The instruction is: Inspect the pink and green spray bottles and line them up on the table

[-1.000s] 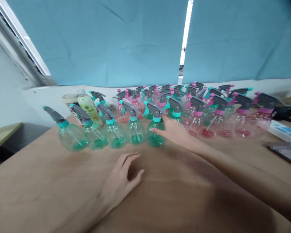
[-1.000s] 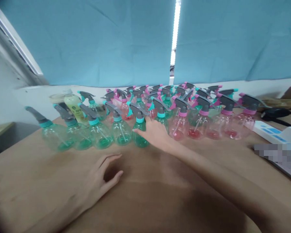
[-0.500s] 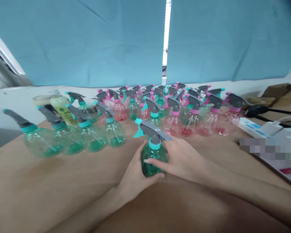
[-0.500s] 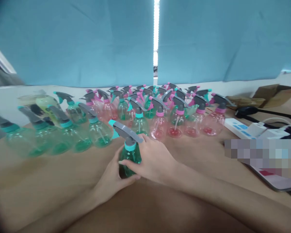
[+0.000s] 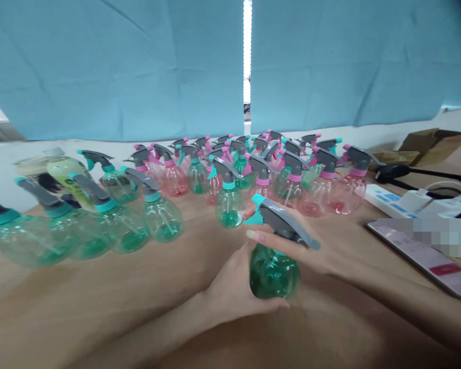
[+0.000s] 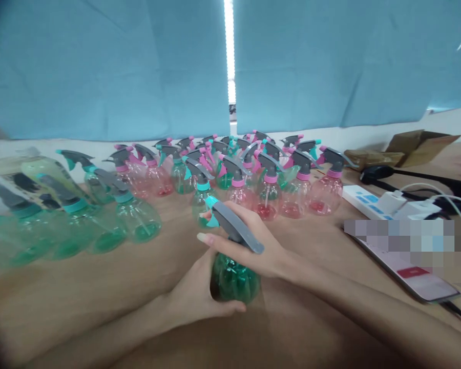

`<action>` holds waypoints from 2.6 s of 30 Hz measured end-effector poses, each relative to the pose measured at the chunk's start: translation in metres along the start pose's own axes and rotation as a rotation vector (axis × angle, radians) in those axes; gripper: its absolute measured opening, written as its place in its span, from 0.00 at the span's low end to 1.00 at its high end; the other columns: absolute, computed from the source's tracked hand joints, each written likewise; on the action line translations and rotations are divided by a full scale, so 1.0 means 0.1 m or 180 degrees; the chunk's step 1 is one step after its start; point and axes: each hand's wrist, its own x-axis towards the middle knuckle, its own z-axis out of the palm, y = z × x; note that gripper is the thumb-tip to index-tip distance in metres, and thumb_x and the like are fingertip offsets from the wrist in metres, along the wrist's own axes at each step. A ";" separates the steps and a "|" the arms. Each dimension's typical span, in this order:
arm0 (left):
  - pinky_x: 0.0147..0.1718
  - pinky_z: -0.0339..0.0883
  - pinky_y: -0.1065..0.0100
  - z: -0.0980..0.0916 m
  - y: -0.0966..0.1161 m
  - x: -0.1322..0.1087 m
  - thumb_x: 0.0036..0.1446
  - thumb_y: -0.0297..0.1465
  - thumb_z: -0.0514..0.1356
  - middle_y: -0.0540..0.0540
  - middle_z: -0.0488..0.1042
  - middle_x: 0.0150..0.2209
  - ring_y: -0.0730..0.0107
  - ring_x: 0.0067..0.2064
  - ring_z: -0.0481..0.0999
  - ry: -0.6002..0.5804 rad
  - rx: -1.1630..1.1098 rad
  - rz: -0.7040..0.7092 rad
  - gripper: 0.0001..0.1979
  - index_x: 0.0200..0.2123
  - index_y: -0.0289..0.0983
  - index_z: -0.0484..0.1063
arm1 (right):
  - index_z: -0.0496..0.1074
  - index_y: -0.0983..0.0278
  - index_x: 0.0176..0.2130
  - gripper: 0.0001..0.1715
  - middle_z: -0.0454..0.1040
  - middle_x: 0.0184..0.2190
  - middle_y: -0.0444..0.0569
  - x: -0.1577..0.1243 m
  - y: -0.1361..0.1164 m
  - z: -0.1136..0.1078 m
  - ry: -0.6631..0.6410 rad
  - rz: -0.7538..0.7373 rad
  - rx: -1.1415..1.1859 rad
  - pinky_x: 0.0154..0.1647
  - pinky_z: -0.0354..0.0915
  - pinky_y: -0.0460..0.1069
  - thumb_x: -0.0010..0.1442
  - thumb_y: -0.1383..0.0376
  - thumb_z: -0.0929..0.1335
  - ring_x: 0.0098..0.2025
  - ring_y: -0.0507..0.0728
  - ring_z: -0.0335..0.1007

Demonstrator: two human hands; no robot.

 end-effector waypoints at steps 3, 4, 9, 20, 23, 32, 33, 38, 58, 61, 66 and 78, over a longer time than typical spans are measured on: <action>0.56 0.59 0.44 -0.02 -0.03 0.06 0.44 0.41 0.72 0.37 0.56 0.64 0.41 0.62 0.59 -0.0017 0.0031 -0.0002 0.54 0.66 0.43 0.41 | 0.70 0.56 0.38 0.10 0.75 0.32 0.44 0.02 0.08 0.01 0.0150 -0.0001 0.0016 0.28 0.67 0.50 0.56 0.56 0.68 0.30 0.56 0.71; 0.56 0.58 0.44 -0.02 -0.04 0.07 0.44 0.41 0.72 0.37 0.56 0.64 0.41 0.62 0.59 -0.0024 0.0063 -0.0038 0.54 0.66 0.43 0.41 | 0.70 0.57 0.37 0.10 0.73 0.28 0.43 0.03 0.08 0.00 0.0138 0.0004 0.0014 0.25 0.65 0.50 0.57 0.55 0.67 0.27 0.55 0.69; 0.55 0.58 0.42 -0.10 -0.13 -0.02 0.44 0.46 0.71 0.36 0.61 0.61 0.41 0.61 0.61 -0.0266 0.0505 -0.0186 0.52 0.65 0.41 0.46 | 0.69 0.57 0.36 0.06 0.63 0.20 0.40 0.10 0.10 -0.02 0.0061 -0.0093 0.0000 0.22 0.61 0.48 0.56 0.60 0.65 0.21 0.52 0.58; 0.57 0.57 0.45 -0.18 -0.27 -0.21 0.57 0.40 0.62 0.33 0.58 0.63 0.45 0.63 0.58 -0.0480 0.1561 -0.0281 0.43 0.67 0.36 0.42 | 0.64 0.58 0.30 0.07 0.58 0.23 0.39 0.27 0.38 -0.09 0.0076 -0.0319 -0.0100 0.23 0.55 0.46 0.60 0.61 0.65 0.23 0.51 0.53; 0.58 0.56 0.47 -0.17 -0.29 -0.23 0.59 0.40 0.60 0.33 0.56 0.65 0.47 0.64 0.56 -0.0562 0.1691 -0.0253 0.41 0.67 0.35 0.40 | 0.63 0.58 0.28 0.09 0.57 0.21 0.39 0.26 0.30 -0.11 -0.0016 -0.0155 -0.0076 0.21 0.54 0.46 0.59 0.62 0.64 0.21 0.51 0.53; 0.59 0.54 0.49 -0.16 -0.28 -0.22 0.63 0.40 0.56 0.35 0.54 0.65 0.51 0.65 0.54 -0.0608 0.1741 -0.0283 0.37 0.67 0.34 0.41 | 0.65 0.57 0.29 0.08 0.62 0.21 0.41 0.26 0.27 -0.11 0.0077 -0.0257 -0.0062 0.20 0.55 0.47 0.59 0.60 0.65 0.20 0.52 0.55; 0.59 0.54 0.49 -0.16 -0.28 -0.22 0.63 0.39 0.56 0.35 0.55 0.65 0.52 0.65 0.54 -0.0607 0.1733 -0.0280 0.36 0.67 0.33 0.42 | 0.64 0.57 0.28 0.08 0.61 0.21 0.41 0.26 0.28 -0.11 0.0054 -0.0279 -0.0031 0.20 0.55 0.47 0.59 0.60 0.65 0.20 0.52 0.55; 0.59 0.54 0.50 -0.16 -0.28 -0.22 0.64 0.39 0.55 0.35 0.56 0.65 0.52 0.65 0.55 -0.0596 0.1694 -0.0286 0.34 0.66 0.33 0.44 | 0.67 0.57 0.37 0.03 0.63 0.24 0.41 0.27 0.29 -0.11 -0.0169 -0.0149 0.0204 0.23 0.58 0.47 0.60 0.61 0.65 0.22 0.51 0.57; 0.60 0.53 0.51 -0.19 -0.27 -0.18 0.63 0.39 0.56 0.36 0.57 0.64 0.53 0.65 0.54 -0.0680 0.1678 -0.0337 0.31 0.64 0.33 0.50 | 0.64 0.59 0.30 0.15 0.58 0.22 0.40 0.22 0.40 -0.17 -0.0339 -0.0084 0.0256 0.24 0.54 0.47 0.62 0.53 0.64 0.24 0.50 0.53; 0.61 0.52 0.51 -0.19 -0.26 -0.17 0.64 0.39 0.56 0.36 0.57 0.65 0.54 0.65 0.53 -0.0702 0.1669 -0.0355 0.31 0.64 0.33 0.50 | 0.67 0.58 0.34 0.10 0.63 0.23 0.40 0.22 0.34 -0.20 -0.0377 -0.0023 0.0250 0.25 0.58 0.47 0.61 0.55 0.65 0.24 0.50 0.58; 0.61 0.52 0.52 -0.20 -0.26 -0.17 0.64 0.39 0.56 0.36 0.57 0.65 0.54 0.65 0.53 -0.0729 0.1684 -0.0370 0.31 0.64 0.32 0.51 | 0.69 0.56 0.44 0.13 0.70 0.27 0.42 0.17 0.31 -0.21 -0.0283 0.0114 0.0177 0.26 0.61 0.48 0.61 0.56 0.65 0.26 0.53 0.64; 0.60 0.54 0.50 -0.19 -0.24 -0.17 0.64 0.39 0.56 0.36 0.58 0.64 0.53 0.65 0.54 -0.0704 0.1677 -0.0345 0.30 0.64 0.33 0.52 | 0.66 0.57 0.48 0.16 0.70 0.37 0.45 0.16 0.36 -0.17 -0.0343 0.0225 0.0349 0.33 0.65 0.49 0.62 0.54 0.65 0.30 0.52 0.66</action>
